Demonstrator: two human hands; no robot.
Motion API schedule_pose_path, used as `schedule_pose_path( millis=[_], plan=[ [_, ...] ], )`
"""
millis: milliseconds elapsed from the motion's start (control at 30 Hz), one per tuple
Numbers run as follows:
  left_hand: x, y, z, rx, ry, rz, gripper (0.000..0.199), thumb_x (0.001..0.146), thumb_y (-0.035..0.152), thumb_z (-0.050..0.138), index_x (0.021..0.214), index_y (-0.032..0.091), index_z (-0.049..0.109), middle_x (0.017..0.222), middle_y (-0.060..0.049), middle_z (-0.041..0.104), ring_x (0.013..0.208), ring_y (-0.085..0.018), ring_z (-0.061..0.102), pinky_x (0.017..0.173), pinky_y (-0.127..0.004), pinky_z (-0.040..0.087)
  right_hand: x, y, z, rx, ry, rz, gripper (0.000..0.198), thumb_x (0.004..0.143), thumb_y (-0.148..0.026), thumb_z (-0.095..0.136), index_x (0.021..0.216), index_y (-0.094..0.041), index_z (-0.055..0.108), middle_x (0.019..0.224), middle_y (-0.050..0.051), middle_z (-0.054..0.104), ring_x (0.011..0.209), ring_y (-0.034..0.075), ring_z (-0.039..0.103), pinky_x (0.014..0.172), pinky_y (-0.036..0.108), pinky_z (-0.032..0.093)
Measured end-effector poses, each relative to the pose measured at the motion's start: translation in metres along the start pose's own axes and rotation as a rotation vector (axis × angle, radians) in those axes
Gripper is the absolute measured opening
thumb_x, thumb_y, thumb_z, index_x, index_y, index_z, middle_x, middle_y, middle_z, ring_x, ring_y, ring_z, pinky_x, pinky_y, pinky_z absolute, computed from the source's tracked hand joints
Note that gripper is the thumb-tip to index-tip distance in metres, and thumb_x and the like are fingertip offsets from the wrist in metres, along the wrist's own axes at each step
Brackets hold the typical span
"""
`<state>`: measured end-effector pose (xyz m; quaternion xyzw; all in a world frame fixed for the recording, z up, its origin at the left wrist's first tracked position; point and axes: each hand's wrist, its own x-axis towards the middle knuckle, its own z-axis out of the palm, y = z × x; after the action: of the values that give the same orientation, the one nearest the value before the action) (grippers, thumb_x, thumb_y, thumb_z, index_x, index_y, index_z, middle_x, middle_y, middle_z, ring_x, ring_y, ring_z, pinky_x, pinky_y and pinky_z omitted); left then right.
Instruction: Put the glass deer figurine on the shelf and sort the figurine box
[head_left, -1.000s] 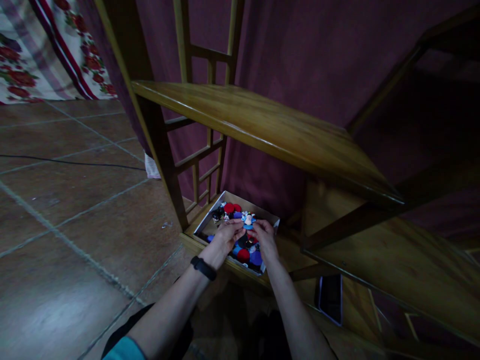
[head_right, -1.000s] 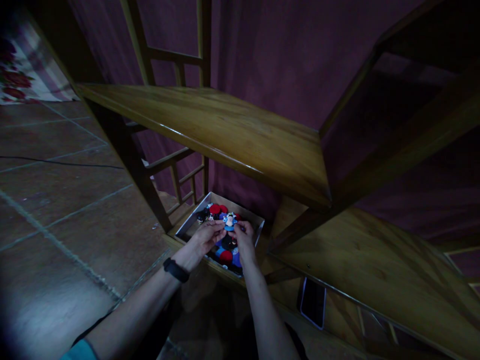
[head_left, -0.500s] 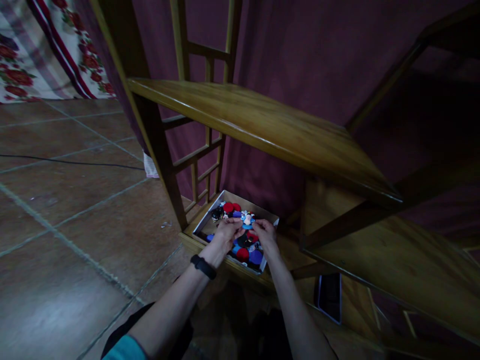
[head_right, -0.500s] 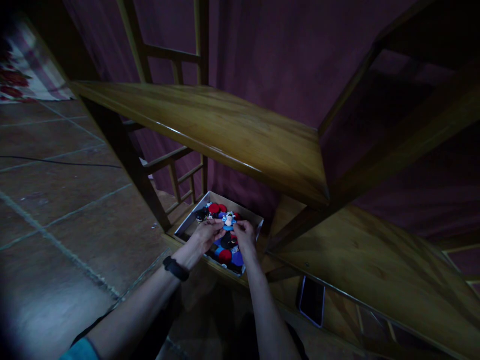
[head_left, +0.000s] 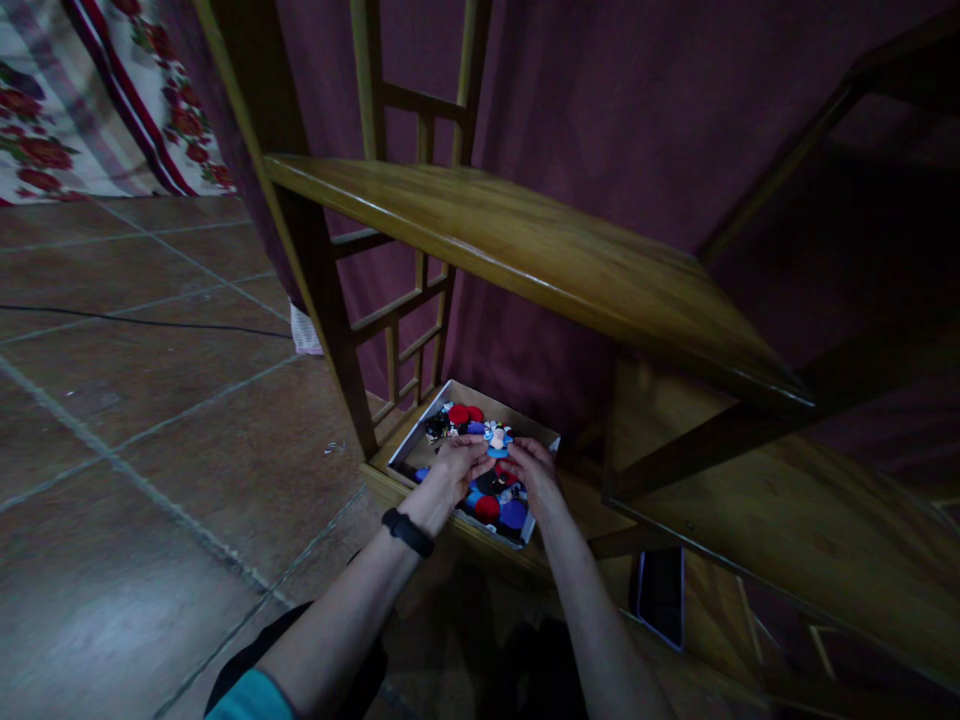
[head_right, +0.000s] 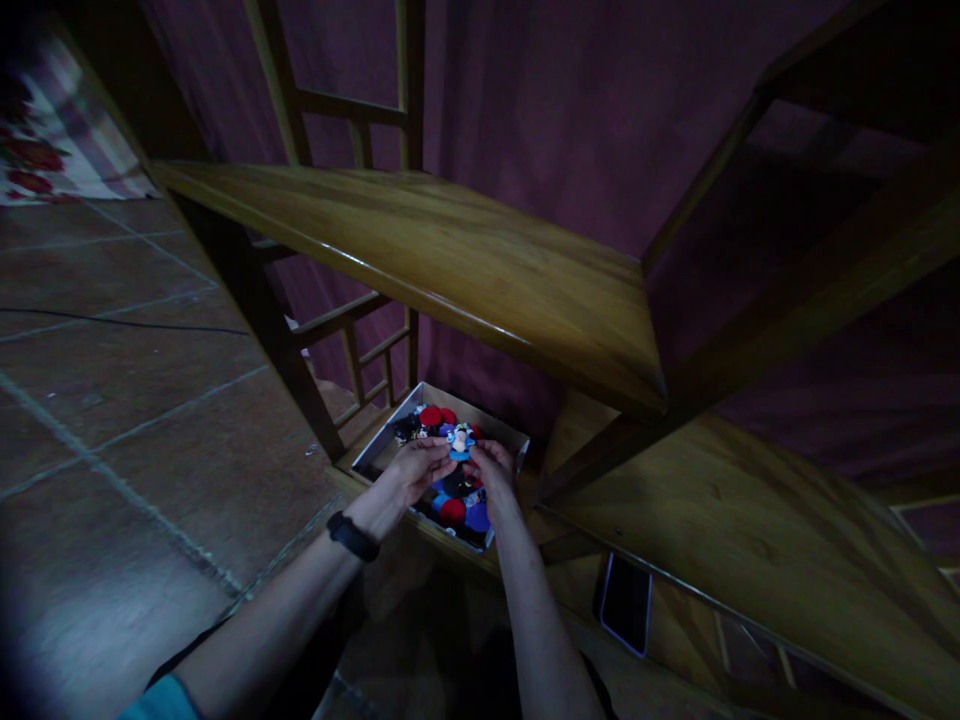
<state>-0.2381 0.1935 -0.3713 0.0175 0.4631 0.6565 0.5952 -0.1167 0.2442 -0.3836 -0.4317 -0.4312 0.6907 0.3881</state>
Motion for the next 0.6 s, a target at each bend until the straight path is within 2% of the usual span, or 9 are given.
schedule_pose_path(
  millis=[300,467,600],
  plan=[
    [0.0018,-0.0052,0.0003,0.039,0.023,0.069,0.008,0.07,0.003,0.063,0.069,0.01,0.059,0.061,-0.003,0.062,0.052,-0.008,0.057,0.059,-0.025,0.053,0.001,0.0073,0.0003,0.083,0.015,0.0,0.023,0.058,-0.03,0.074,0.072,-0.018,0.06,0.079,0.002,0.066,0.07,0.014,0.063,0.063,0.025,0.052],
    [-0.0032,0.0002,0.0028,0.014,-0.027,0.019,0.01,0.074,0.001,0.057,0.071,0.01,0.058,0.06,-0.003,0.062,0.052,-0.008,0.058,0.061,-0.024,0.053,0.0005,0.0045,0.0013,0.077,-0.003,-0.01,0.022,0.059,-0.03,0.073,0.073,-0.018,0.06,0.078,0.0,0.066,0.072,0.013,0.062,0.066,0.026,0.052],
    [-0.005,0.0043,0.003,-0.007,-0.051,-0.027,0.011,0.076,0.001,0.054,0.072,0.011,0.057,0.059,-0.003,0.063,0.052,-0.009,0.06,0.062,-0.025,0.054,0.0013,-0.0012,0.0031,-0.009,0.0,-0.062,0.025,0.059,-0.032,0.072,0.076,-0.019,0.061,0.08,0.0,0.065,0.073,0.014,0.062,0.065,0.026,0.052]
  ],
)
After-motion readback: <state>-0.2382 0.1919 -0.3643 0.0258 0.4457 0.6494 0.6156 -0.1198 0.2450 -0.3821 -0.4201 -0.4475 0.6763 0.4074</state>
